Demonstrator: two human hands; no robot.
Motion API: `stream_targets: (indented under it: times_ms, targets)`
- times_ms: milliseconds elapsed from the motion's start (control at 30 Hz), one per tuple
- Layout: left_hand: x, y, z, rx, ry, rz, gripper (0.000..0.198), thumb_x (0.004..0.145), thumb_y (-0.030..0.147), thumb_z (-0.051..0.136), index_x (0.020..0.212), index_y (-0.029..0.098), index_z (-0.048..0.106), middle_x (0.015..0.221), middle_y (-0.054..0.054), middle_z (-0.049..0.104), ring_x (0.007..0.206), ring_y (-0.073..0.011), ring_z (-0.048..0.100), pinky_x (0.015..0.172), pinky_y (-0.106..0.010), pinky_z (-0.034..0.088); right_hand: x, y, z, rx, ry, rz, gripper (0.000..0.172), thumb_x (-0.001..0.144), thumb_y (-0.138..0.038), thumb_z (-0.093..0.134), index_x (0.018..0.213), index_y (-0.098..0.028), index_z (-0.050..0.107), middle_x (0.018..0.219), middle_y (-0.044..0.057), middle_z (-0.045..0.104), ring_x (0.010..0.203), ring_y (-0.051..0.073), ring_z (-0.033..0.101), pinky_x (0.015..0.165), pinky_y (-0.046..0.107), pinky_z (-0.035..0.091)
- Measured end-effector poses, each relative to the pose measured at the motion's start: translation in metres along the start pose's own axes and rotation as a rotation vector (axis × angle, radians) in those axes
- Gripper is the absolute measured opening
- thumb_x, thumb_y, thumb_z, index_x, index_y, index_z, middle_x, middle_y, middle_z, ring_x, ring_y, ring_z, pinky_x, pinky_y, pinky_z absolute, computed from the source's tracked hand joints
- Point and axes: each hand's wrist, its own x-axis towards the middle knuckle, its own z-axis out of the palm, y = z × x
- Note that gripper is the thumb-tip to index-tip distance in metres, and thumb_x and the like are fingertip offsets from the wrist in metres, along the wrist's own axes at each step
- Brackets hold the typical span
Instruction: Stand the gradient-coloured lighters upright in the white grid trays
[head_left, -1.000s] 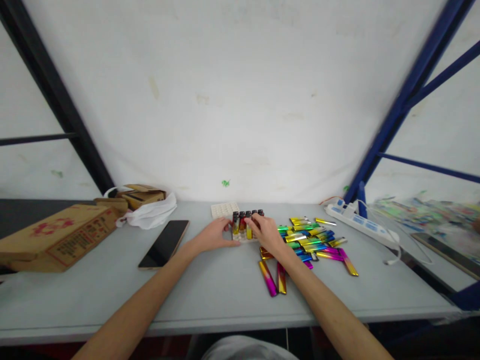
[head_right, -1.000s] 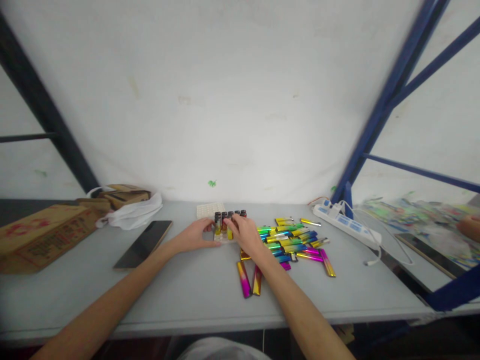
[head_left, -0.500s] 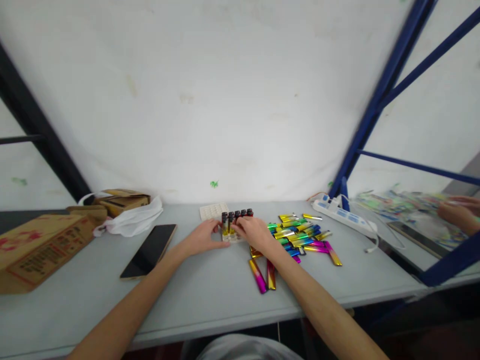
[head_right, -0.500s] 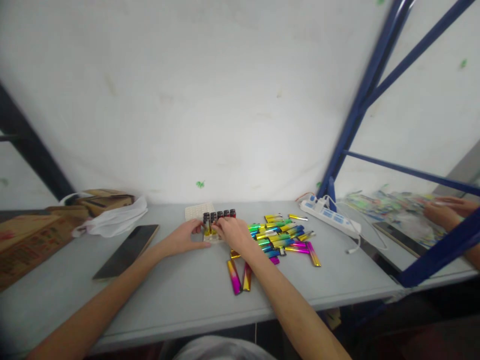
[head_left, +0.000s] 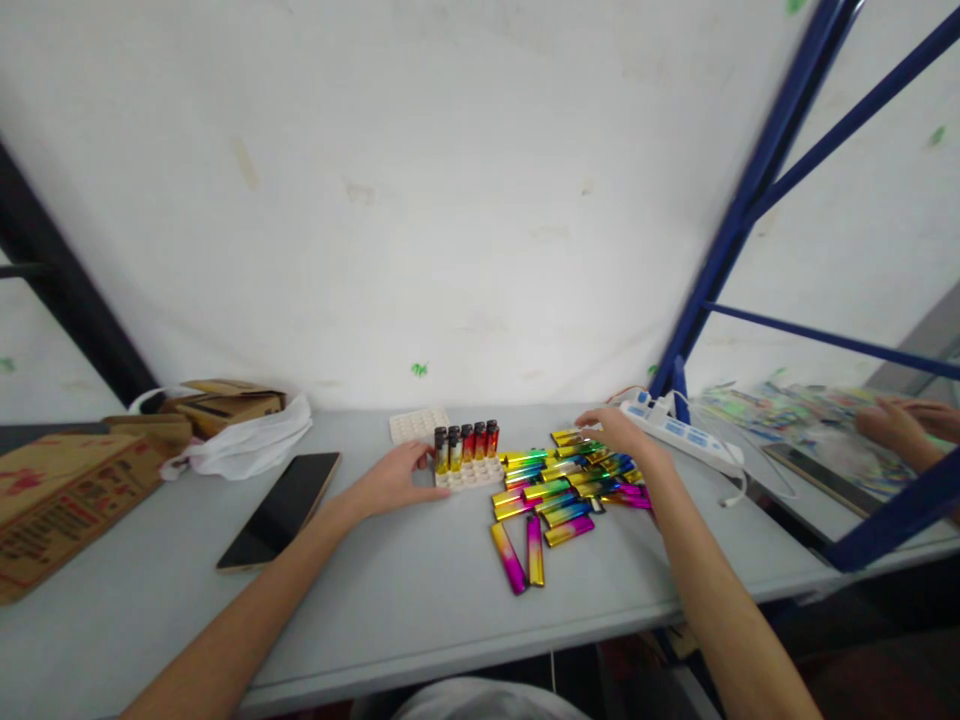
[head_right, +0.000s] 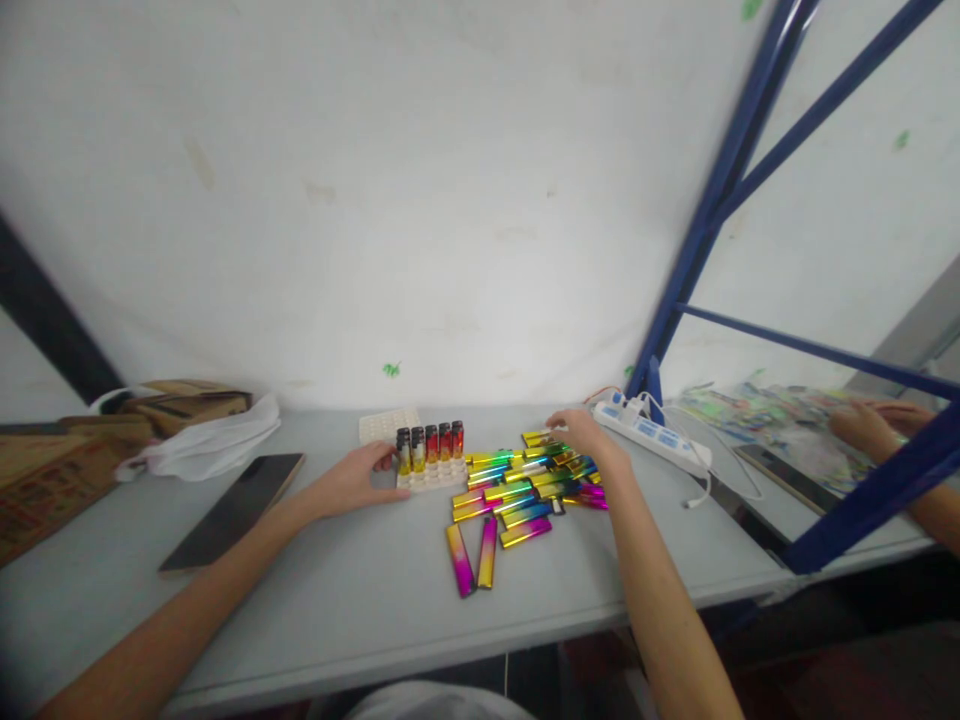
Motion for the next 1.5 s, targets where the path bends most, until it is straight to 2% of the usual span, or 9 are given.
stream_targets:
  times_ms: [367, 533, 667, 867, 1067, 1167, 1267, 1367, 1500]
  targets:
    - [0.000, 0.000, -0.003, 0.000, -0.032, 0.000, 0.065, 0.068, 0.070, 0.070, 0.101, 0.015, 0.063, 0.094, -0.007, 0.063, 0.084, -0.0239, 0.057, 0.075, -0.032, 0.044, 0.020, 0.014, 0.003, 0.042, -0.292, -0.089, 0.025, 0.079, -0.027, 0.067, 0.098, -0.017, 0.079, 0.099, 0.009, 0.078, 0.087, 0.024, 0.071, 0.080, 0.030, 0.052]
    - [0.001, 0.000, -0.002, -0.005, -0.035, -0.001, 0.064, 0.068, 0.069, 0.070, 0.100, 0.015, 0.063, 0.094, -0.007, 0.063, 0.084, -0.0239, 0.058, 0.075, -0.032, 0.044, 0.015, 0.008, -0.004, 0.033, -0.168, -0.096, 0.020, 0.077, -0.021, 0.066, 0.095, -0.015, 0.074, 0.099, 0.011, 0.075, 0.088, 0.022, 0.068, 0.079, 0.029, 0.050]
    - [0.000, -0.001, -0.001, -0.003, -0.019, 0.004, 0.064, 0.067, 0.070, 0.070, 0.099, 0.015, 0.063, 0.093, -0.007, 0.064, 0.083, -0.0240, 0.058, 0.074, -0.032, 0.045, 0.009, -0.002, -0.004, 0.252, -0.070, -0.096, 0.021, 0.082, -0.034, 0.066, 0.092, -0.016, 0.070, 0.091, 0.009, 0.073, 0.083, 0.021, 0.066, 0.078, 0.032, 0.050]
    - [0.000, -0.003, 0.000, -0.007, -0.021, 0.007, 0.066, 0.068, 0.071, 0.069, 0.102, 0.015, 0.064, 0.095, -0.008, 0.064, 0.085, -0.0251, 0.059, 0.076, -0.033, 0.046, 0.013, -0.048, 0.000, 0.966, 0.178, -0.117, 0.045, 0.075, -0.046, 0.076, 0.113, -0.021, 0.068, 0.094, 0.003, 0.068, 0.088, 0.019, 0.063, 0.083, 0.035, 0.051]
    - [-0.001, -0.004, 0.002, 0.003, -0.026, -0.015, 0.069, 0.067, 0.072, 0.070, 0.105, 0.014, 0.063, 0.097, -0.009, 0.064, 0.088, -0.0261, 0.060, 0.078, -0.034, 0.047, 0.018, -0.113, 0.008, 1.356, 0.097, -0.083, 0.037, 0.078, -0.048, 0.076, 0.102, -0.021, 0.070, 0.098, 0.004, 0.066, 0.091, 0.017, 0.060, 0.084, 0.033, 0.050]
    - [-0.001, -0.003, 0.001, 0.004, -0.021, -0.008, 0.068, 0.067, 0.071, 0.070, 0.102, 0.015, 0.063, 0.096, -0.008, 0.064, 0.087, -0.0258, 0.060, 0.077, -0.034, 0.047, 0.013, -0.142, 0.021, 1.513, -0.007, -0.127, 0.036, 0.082, -0.052, 0.072, 0.103, -0.025, 0.062, 0.093, 0.001, 0.065, 0.079, 0.015, 0.060, 0.076, 0.032, 0.051]
    - [-0.002, -0.001, 0.001, -0.012, -0.004, 0.000, 0.066, 0.065, 0.071, 0.071, 0.100, 0.015, 0.064, 0.095, -0.008, 0.065, 0.085, -0.0253, 0.060, 0.075, -0.033, 0.047, 0.005, -0.165, 0.041, 1.498, -0.077, -0.160, 0.035, 0.088, -0.056, 0.064, 0.105, -0.027, 0.055, 0.069, -0.006, 0.051, 0.055, 0.009, 0.045, 0.060, 0.024, 0.043]
    - [-0.002, -0.001, 0.001, -0.020, 0.021, 0.018, 0.064, 0.065, 0.071, 0.071, 0.098, 0.016, 0.065, 0.092, -0.007, 0.066, 0.083, -0.0252, 0.060, 0.074, -0.033, 0.047, -0.001, -0.182, 0.060, 1.370, -0.144, -0.136, 0.039, 0.090, -0.062, 0.056, 0.099, -0.025, 0.054, 0.059, -0.010, 0.031, 0.048, 0.009, 0.028, 0.049, 0.022, 0.028]
    - [-0.001, -0.004, 0.002, -0.013, 0.019, 0.033, 0.063, 0.066, 0.070, 0.071, 0.099, 0.016, 0.064, 0.093, -0.007, 0.066, 0.083, -0.0249, 0.060, 0.075, -0.033, 0.047, -0.006, -0.194, 0.075, 1.046, 0.005, -0.139, 0.049, 0.091, -0.065, 0.047, 0.074, -0.020, 0.051, 0.059, -0.006, 0.035, 0.053, 0.010, 0.032, 0.050, 0.024, 0.026]
